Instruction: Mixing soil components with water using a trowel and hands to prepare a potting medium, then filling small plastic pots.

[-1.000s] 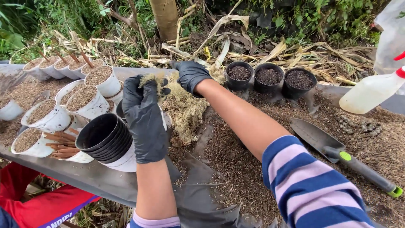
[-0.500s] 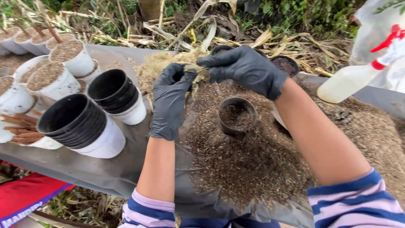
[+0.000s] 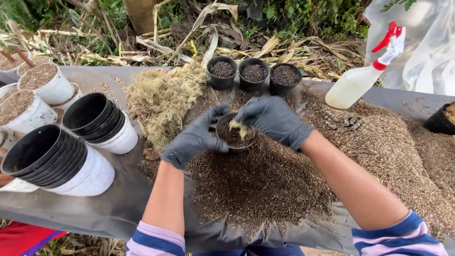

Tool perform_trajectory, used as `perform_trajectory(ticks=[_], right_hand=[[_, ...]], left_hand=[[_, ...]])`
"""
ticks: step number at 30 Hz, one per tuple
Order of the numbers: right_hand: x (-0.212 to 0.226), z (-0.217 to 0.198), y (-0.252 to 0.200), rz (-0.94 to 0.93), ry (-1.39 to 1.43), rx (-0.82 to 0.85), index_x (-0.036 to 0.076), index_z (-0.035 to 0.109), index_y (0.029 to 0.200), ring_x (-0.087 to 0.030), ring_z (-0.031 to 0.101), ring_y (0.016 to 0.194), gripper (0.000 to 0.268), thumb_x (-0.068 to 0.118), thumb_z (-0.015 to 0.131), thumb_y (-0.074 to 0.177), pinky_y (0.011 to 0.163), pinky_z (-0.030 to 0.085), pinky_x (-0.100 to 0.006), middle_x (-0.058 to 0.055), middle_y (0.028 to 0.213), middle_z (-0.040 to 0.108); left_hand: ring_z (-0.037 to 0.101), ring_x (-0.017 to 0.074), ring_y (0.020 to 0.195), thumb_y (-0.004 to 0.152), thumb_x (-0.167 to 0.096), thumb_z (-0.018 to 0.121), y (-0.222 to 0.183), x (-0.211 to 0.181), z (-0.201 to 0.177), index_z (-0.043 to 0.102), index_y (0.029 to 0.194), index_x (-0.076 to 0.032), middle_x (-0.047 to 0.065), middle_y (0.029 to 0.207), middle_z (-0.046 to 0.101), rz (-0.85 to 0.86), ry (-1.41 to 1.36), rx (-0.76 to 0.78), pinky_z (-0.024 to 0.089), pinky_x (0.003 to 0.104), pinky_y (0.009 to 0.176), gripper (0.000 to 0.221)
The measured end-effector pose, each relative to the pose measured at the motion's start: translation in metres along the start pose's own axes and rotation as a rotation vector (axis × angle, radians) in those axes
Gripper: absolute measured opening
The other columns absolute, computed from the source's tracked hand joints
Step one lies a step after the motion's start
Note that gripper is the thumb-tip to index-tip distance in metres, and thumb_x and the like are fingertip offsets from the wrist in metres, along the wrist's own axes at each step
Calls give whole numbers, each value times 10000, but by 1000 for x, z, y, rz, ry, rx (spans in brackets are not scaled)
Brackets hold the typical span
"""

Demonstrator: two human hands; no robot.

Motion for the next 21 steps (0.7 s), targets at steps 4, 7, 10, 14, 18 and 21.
perform_trajectory(ticks=[4, 7, 10, 14, 18, 21], right_hand=[[-31, 36, 3, 224, -68, 258, 107, 835, 1008, -282, 715, 893, 135, 88, 733, 920, 912, 580, -436, -135, 954, 783], [-31, 51, 14, 198, -134, 254, 104, 826, 989, -289, 716, 886, 125, 124, 723, 921, 897, 581, -439, -135, 940, 780], [-32, 62, 25, 169, -218, 250, 102, 814, 967, -298, 717, 876, 131, 168, 710, 923, 880, 582, -443, -134, 924, 776], [-37, 66, 28, 134, -344, 247, 97, 797, 933, -311, 719, 863, 173, 233, 690, 925, 853, 584, -448, -133, 900, 770], [-47, 59, 24, 105, -424, 249, 94, 786, 911, -320, 720, 853, 213, 277, 677, 926, 836, 586, -452, -132, 884, 766], [-54, 53, 24, 87, -499, 248, 91, 775, 888, -328, 722, 844, 258, 320, 664, 927, 818, 587, -456, -131, 868, 762]], left_hand=[[390, 279, 1465, 447, -19, 1016, 3, 18, 23, 506, 1492, -104, 106, 1487, 577, 194, 20, 178, 274, 480, 1252, 1166], [488, 212, 1373, 452, -65, 1036, 12, 24, 21, 550, 1443, -100, 86, 1402, 635, 282, -3, 172, 344, 451, 1216, 1104], [572, 179, 1263, 472, -80, 1047, 20, 32, 19, 632, 1325, -92, 72, 1270, 700, 326, -49, 170, 435, 427, 1143, 948], [655, 167, 1109, 425, 0, 1046, 26, 38, 12, 699, 1172, -54, 79, 1098, 756, 311, -158, 165, 530, 413, 1027, 825], [631, 168, 1150, 408, 9, 1045, 25, 38, 15, 666, 1239, -60, 69, 1160, 743, 269, -182, 171, 528, 413, 1041, 916], [614, 163, 1129, 427, 4, 1047, 22, 30, 17, 668, 1205, -63, 64, 1137, 733, 295, -186, 186, 539, 413, 1014, 868]])
Point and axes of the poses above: each hand's wrist, its own y-axis towards the middle knuckle, its own z-axis out of the palm, x = y × z, the point moved 10 cm from there along y, towards the middle knuckle
